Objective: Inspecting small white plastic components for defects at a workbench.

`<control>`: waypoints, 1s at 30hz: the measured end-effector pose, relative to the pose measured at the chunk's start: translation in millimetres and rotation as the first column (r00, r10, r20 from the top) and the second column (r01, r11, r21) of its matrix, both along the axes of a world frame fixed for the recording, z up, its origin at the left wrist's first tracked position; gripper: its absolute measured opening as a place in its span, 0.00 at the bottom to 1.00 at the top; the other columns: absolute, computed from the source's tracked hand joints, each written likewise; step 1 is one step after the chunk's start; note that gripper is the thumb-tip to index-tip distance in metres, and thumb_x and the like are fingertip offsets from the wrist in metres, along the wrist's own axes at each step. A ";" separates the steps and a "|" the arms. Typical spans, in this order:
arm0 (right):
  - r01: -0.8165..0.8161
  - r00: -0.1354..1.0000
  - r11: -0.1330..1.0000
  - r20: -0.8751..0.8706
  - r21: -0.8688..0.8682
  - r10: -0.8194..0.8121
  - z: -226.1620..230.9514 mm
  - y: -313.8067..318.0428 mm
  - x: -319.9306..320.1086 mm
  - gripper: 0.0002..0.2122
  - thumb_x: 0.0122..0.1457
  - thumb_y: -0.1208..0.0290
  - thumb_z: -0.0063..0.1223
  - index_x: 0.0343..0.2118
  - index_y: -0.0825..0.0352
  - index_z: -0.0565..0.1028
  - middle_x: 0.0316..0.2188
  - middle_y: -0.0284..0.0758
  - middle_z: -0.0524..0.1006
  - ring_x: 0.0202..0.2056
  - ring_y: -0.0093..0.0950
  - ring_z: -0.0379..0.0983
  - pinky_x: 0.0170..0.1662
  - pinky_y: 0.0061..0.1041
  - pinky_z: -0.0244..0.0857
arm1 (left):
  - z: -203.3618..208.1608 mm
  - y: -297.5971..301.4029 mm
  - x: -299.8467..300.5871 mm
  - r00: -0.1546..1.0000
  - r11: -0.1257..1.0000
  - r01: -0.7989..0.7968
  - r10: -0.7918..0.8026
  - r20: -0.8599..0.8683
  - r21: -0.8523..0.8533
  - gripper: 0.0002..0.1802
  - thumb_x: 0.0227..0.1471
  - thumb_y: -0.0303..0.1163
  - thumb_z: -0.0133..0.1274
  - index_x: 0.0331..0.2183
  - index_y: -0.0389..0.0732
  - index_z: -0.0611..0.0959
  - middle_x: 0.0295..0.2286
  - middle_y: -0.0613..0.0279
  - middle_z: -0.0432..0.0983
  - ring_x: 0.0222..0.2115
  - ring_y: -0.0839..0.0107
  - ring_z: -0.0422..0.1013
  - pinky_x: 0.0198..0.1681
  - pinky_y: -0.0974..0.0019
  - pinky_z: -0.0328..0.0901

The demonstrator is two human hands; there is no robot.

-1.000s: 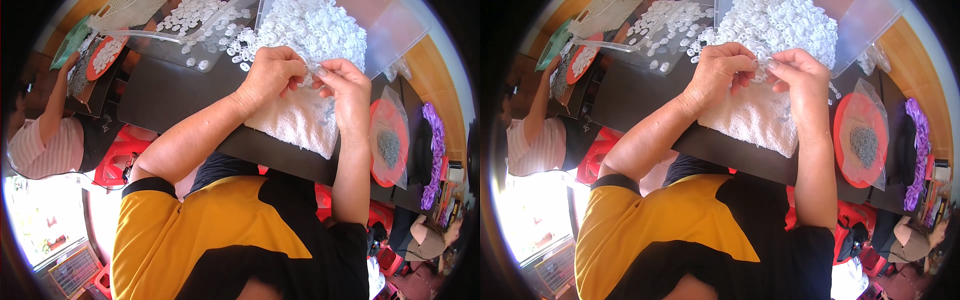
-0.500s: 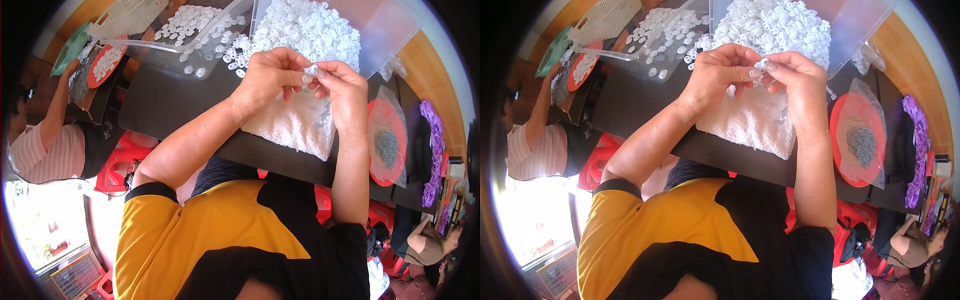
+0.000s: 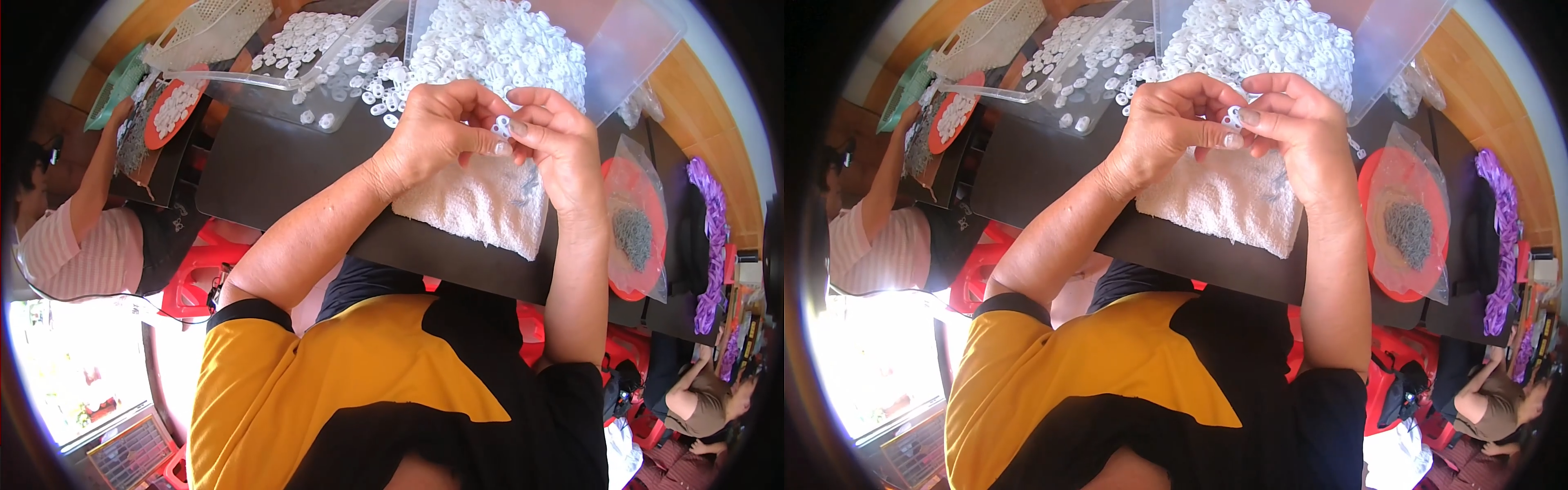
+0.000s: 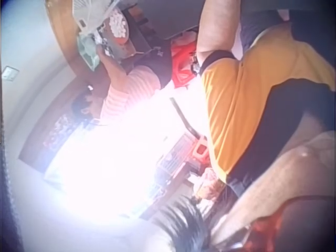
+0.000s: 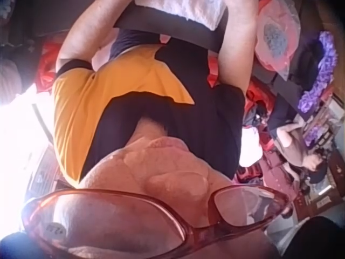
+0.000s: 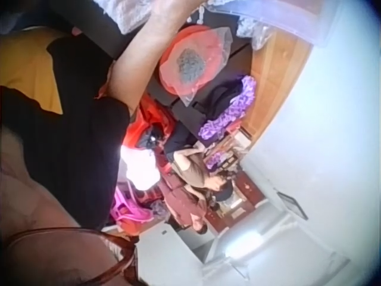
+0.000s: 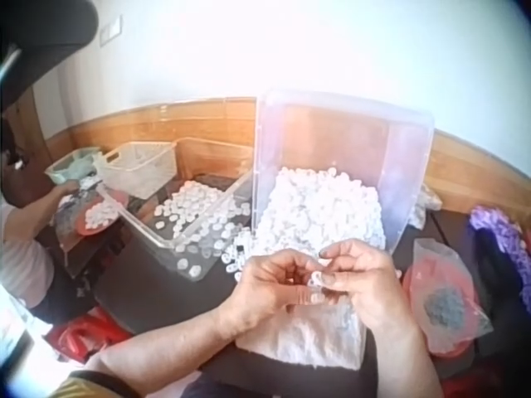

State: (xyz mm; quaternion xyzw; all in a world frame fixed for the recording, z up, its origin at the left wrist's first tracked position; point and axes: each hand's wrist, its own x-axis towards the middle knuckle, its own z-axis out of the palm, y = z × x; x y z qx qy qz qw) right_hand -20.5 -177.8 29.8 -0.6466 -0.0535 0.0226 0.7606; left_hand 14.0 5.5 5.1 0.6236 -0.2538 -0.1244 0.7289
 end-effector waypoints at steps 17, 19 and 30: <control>-0.054 0.998 0.978 -0.020 -0.199 0.051 -1.0 0.6 -3.5 0.11 0.56 0.65 0.57 0.27 0.69 0.76 0.20 0.31 0.75 0.22 0.20 0.71 0.25 0.16 0.60 | 8.1 4.2 -4.7 0.999 0.999 -0.019 0.020 -0.040 0.033 0.13 0.41 0.14 0.59 0.34 0.33 0.82 0.24 0.66 0.73 0.23 0.83 0.69 0.19 0.78 0.62; -0.063 0.998 0.969 -0.039 -0.237 0.055 -1.2 1.2 -3.0 0.10 0.55 0.66 0.57 0.26 0.69 0.76 0.20 0.30 0.75 0.21 0.19 0.71 0.24 0.16 0.60 | 8.5 4.7 -3.5 0.998 0.999 -0.011 0.014 -0.066 0.045 0.13 0.41 0.14 0.59 0.34 0.33 0.82 0.24 0.66 0.74 0.23 0.83 0.69 0.19 0.78 0.62; -0.099 0.993 0.982 -0.081 -0.163 0.087 -1.6 -3.8 -1.0 0.12 0.55 0.64 0.58 0.27 0.69 0.77 0.20 0.30 0.75 0.21 0.19 0.71 0.24 0.16 0.61 | 7.2 1.2 -5.1 0.999 0.997 -0.017 0.013 0.046 0.069 0.14 0.40 0.23 0.66 0.32 0.35 0.81 0.23 0.67 0.76 0.23 0.84 0.69 0.20 0.78 0.63</control>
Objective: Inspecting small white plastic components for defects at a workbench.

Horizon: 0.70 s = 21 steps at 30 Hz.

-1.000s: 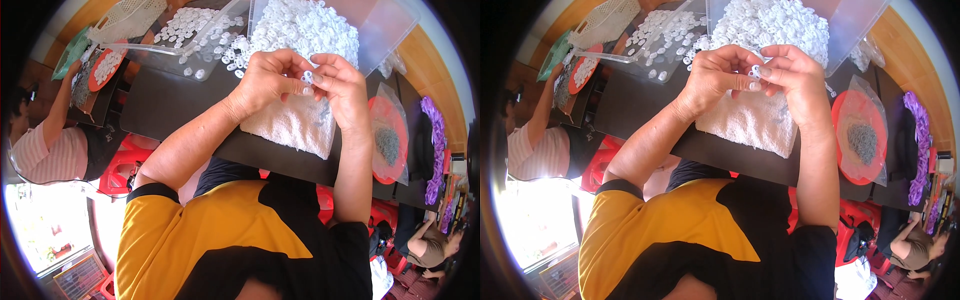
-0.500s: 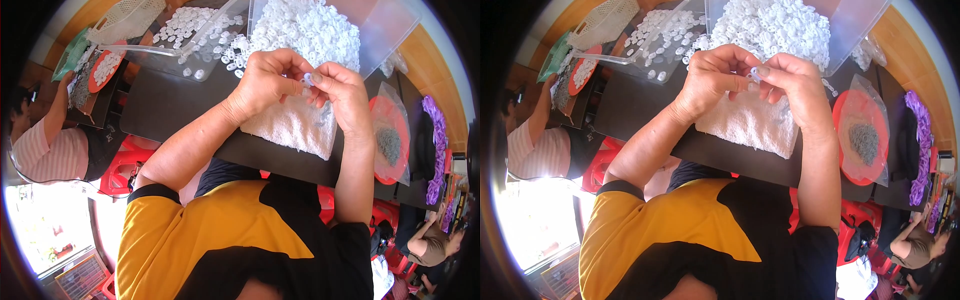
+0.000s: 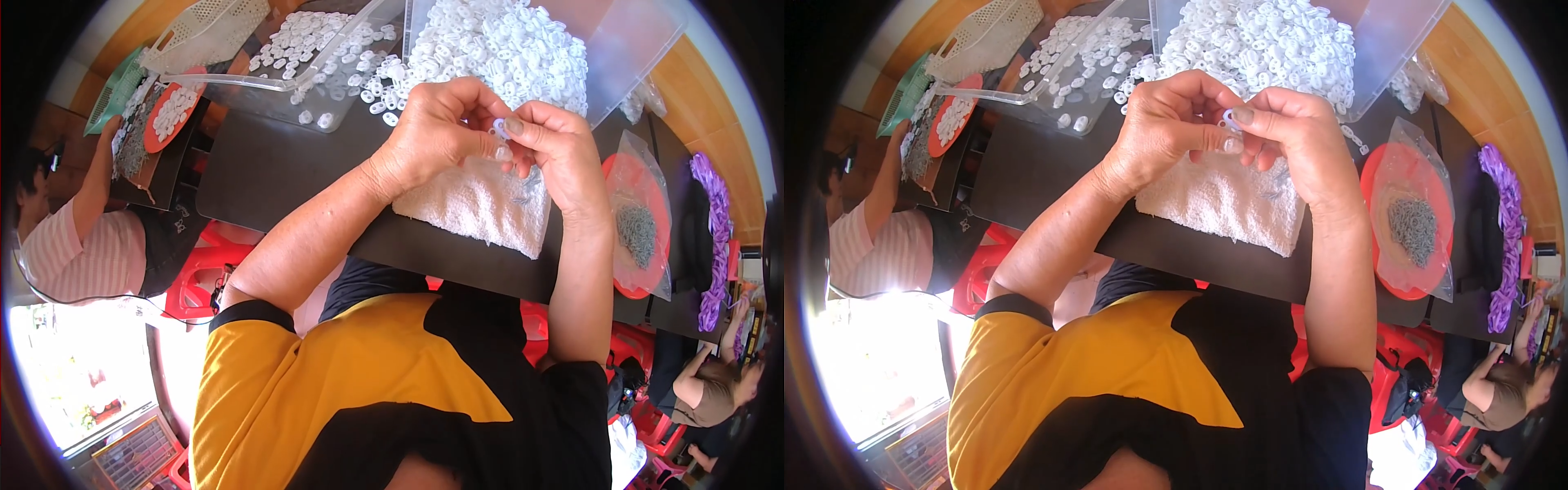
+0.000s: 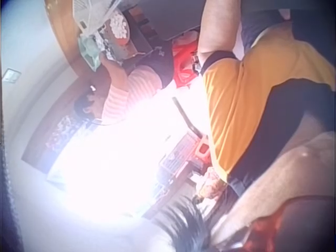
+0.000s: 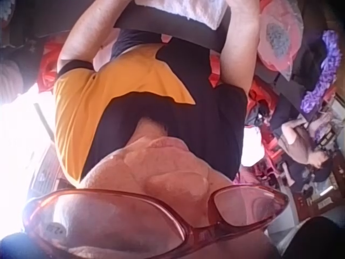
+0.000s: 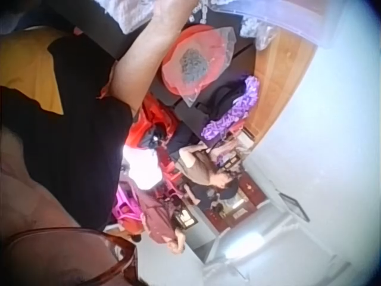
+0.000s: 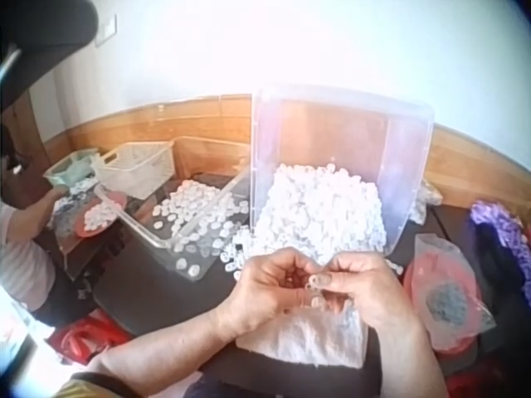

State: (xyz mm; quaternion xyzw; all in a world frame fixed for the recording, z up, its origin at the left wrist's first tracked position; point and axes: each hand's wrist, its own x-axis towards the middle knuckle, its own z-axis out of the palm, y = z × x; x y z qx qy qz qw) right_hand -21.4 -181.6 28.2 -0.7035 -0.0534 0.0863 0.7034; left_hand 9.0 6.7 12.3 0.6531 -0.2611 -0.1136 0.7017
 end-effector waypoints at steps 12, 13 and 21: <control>0.001 1.000 0.999 -0.014 0.044 0.000 -0.4 -1.3 -0.7 0.11 0.56 0.64 0.57 0.29 0.70 0.77 0.20 0.30 0.75 0.21 0.21 0.71 0.25 0.18 0.61 | -11.7 -3.5 5.0 0.968 0.999 -0.046 0.045 0.248 -0.001 0.17 0.40 0.20 0.66 0.36 0.36 0.81 0.25 0.70 0.72 0.24 0.86 0.67 0.23 0.80 0.64; -0.004 1.000 0.999 -0.016 0.051 0.005 -0.2 -1.7 -0.8 0.11 0.56 0.65 0.57 0.29 0.70 0.77 0.20 0.30 0.75 0.21 0.21 0.71 0.25 0.18 0.61 | -11.4 -3.2 4.7 0.968 0.999 -0.046 0.045 0.248 -0.001 0.17 0.40 0.20 0.66 0.36 0.36 0.81 0.25 0.70 0.72 0.24 0.86 0.67 0.23 0.80 0.64; 0.003 0.999 0.999 -0.037 0.053 -0.001 1.0 1.6 -2.2 0.12 0.56 0.64 0.58 0.27 0.70 0.76 0.19 0.30 0.74 0.20 0.21 0.71 0.25 0.17 0.60 | -2.2 2.6 1.2 0.990 0.999 -0.037 0.032 0.135 0.032 0.16 0.38 0.20 0.67 0.34 0.36 0.81 0.23 0.70 0.73 0.22 0.86 0.68 0.21 0.80 0.63</control>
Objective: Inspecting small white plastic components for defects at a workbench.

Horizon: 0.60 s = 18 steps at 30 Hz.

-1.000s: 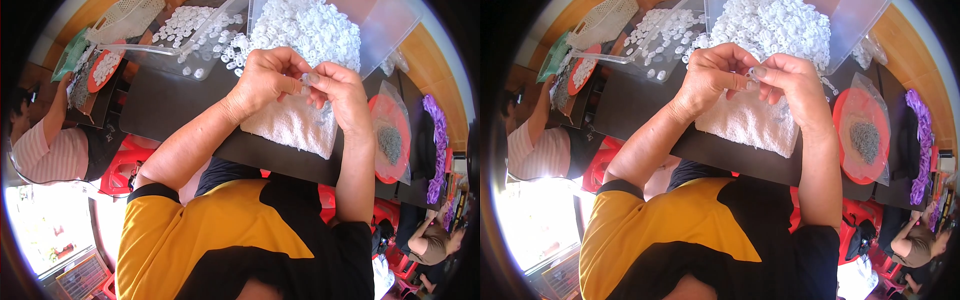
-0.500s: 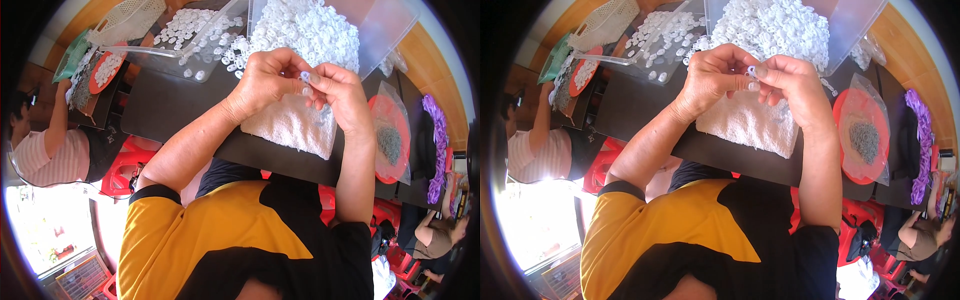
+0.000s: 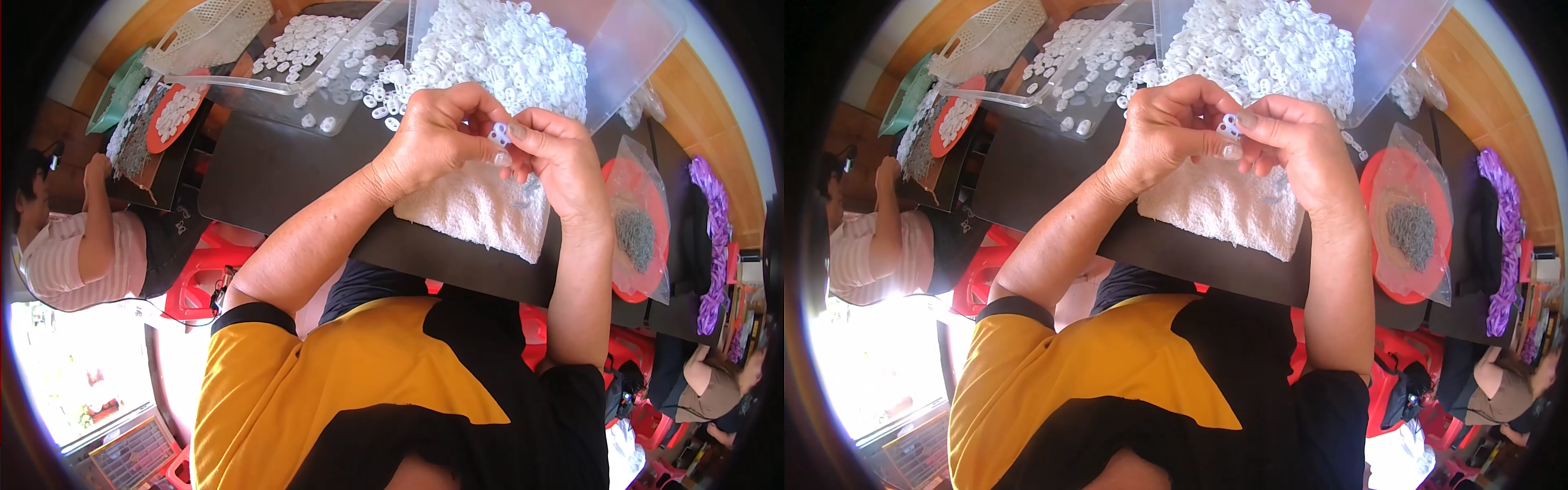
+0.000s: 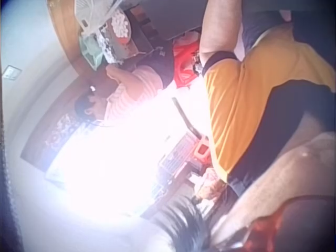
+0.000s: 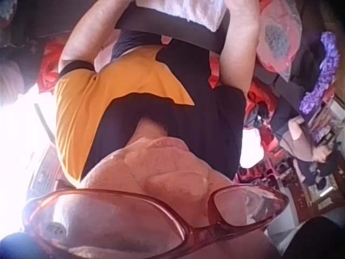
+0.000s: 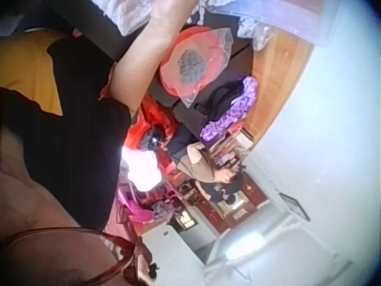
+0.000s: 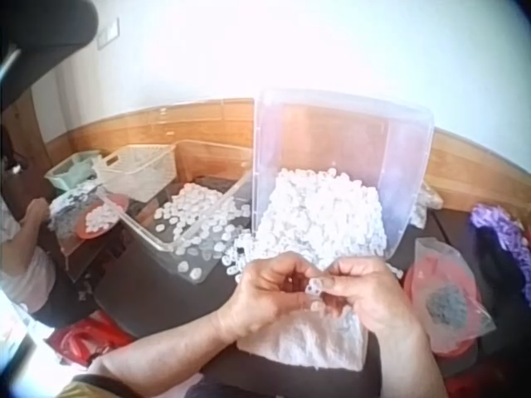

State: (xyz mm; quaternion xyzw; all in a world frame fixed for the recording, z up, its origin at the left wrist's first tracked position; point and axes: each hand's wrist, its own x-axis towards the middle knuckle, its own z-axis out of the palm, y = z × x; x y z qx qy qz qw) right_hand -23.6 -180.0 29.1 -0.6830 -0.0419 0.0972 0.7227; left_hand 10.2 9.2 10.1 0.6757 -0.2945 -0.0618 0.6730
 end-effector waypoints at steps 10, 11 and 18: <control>0.020 1.000 1.000 0.001 0.019 -0.020 0.2 2.0 -0.8 0.11 0.56 0.65 0.58 0.27 0.70 0.76 0.18 0.30 0.74 0.20 0.21 0.71 0.24 0.17 0.60 | -1.8 -2.3 0.8 0.985 0.996 0.025 -0.039 -0.170 -0.082 0.15 0.40 0.18 0.65 0.35 0.35 0.83 0.23 0.68 0.73 0.21 0.85 0.68 0.19 0.79 0.62; 0.019 1.000 1.000 0.001 0.018 -0.019 -0.3 1.8 -0.4 0.11 0.56 0.65 0.58 0.27 0.70 0.76 0.18 0.30 0.74 0.20 0.21 0.71 0.24 0.17 0.60 | -1.1 -3.5 -0.4 0.984 0.992 0.017 -0.039 -0.171 -0.126 0.14 0.41 0.17 0.63 0.36 0.35 0.83 0.23 0.68 0.74 0.21 0.85 0.68 0.18 0.79 0.62; 0.095 0.993 0.995 0.076 -0.032 -0.092 -1.2 7.6 -0.2 0.09 0.55 0.67 0.58 0.26 0.69 0.76 0.18 0.30 0.73 0.20 0.20 0.70 0.25 0.17 0.60 | -2.6 -2.3 -0.4 0.988 0.987 -0.014 -0.011 -0.152 -0.162 0.15 0.42 0.14 0.59 0.36 0.34 0.83 0.24 0.67 0.73 0.21 0.84 0.67 0.17 0.79 0.62</control>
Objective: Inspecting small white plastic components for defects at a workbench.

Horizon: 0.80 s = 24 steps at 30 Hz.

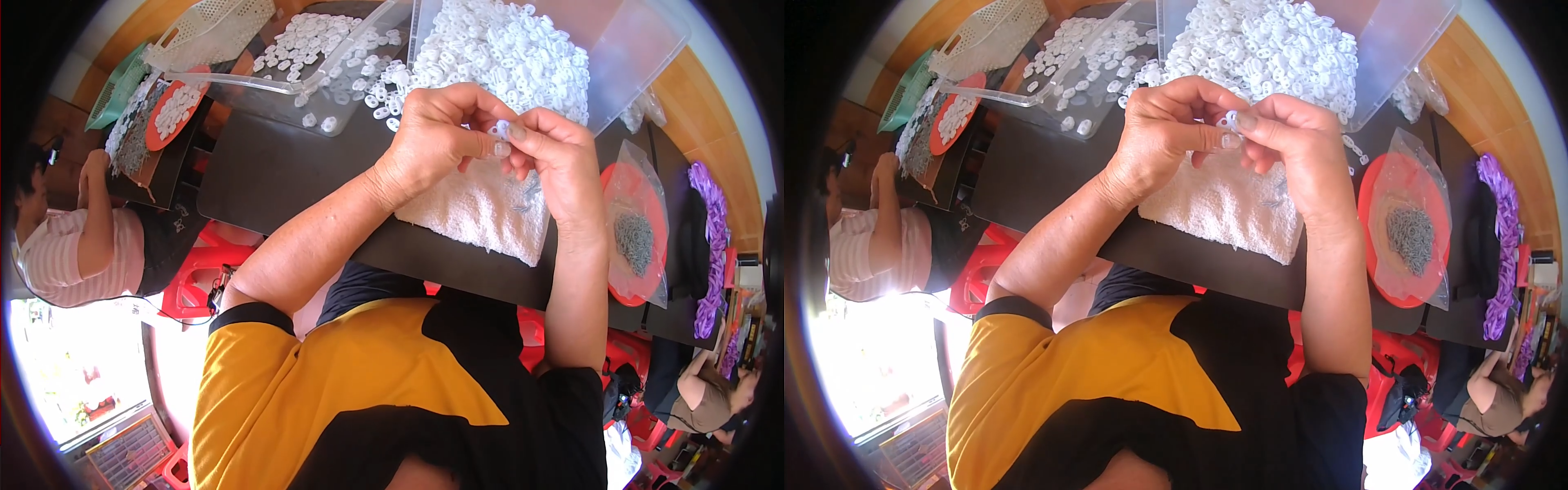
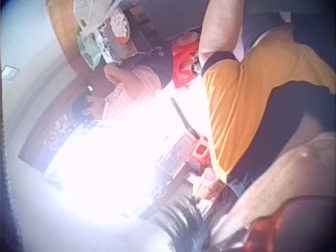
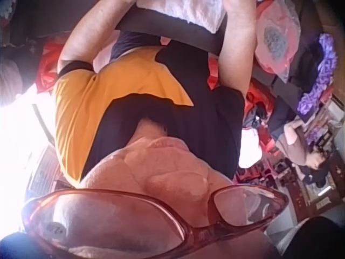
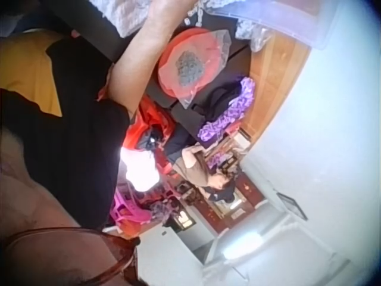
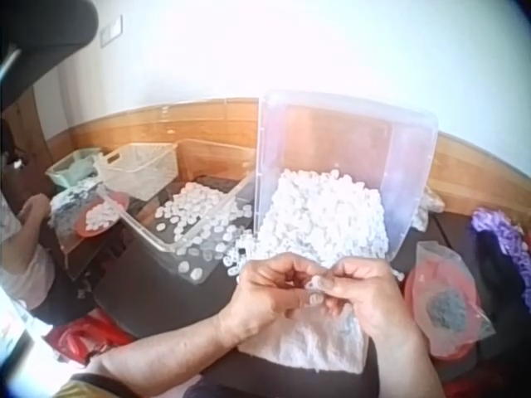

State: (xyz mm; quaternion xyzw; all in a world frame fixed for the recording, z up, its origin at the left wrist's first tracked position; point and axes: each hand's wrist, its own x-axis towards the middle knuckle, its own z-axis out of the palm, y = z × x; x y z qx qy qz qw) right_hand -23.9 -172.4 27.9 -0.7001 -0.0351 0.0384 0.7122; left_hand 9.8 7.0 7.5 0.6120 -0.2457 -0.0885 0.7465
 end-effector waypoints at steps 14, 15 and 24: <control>-0.002 0.995 1.000 0.100 -0.010 0.003 -3.9 5.7 -1.5 0.07 0.57 0.72 0.56 0.27 0.70 0.76 0.21 0.31 0.75 0.22 0.20 0.70 0.26 0.17 0.60 | 8.9 4.5 0.1 1.000 0.997 0.022 -0.021 -0.017 0.068 0.16 0.38 0.14 0.62 0.34 0.36 0.83 0.21 0.69 0.72 0.16 0.86 0.65 0.15 0.81 0.57; -0.022 0.995 1.000 0.100 -0.016 0.023 -4.2 4.9 -1.4 0.07 0.57 0.72 0.56 0.27 0.70 0.76 0.21 0.31 0.75 0.22 0.20 0.70 0.26 0.17 0.60 | 8.7 4.4 0.3 0.999 0.997 0.023 -0.020 -0.032 0.068 0.16 0.38 0.14 0.62 0.34 0.36 0.83 0.21 0.69 0.72 0.16 0.86 0.65 0.15 0.81 0.57; -0.041 0.999 0.999 0.008 0.033 0.041 -1.8 -2.4 0.3 0.09 0.56 0.68 0.56 0.27 0.70 0.76 0.19 0.31 0.75 0.20 0.20 0.70 0.25 0.18 0.60 | 6.5 2.6 1.5 0.997 0.993 0.079 -0.077 -0.023 0.091 0.16 0.39 0.19 0.66 0.34 0.36 0.81 0.24 0.68 0.74 0.23 0.84 0.69 0.18 0.79 0.60</control>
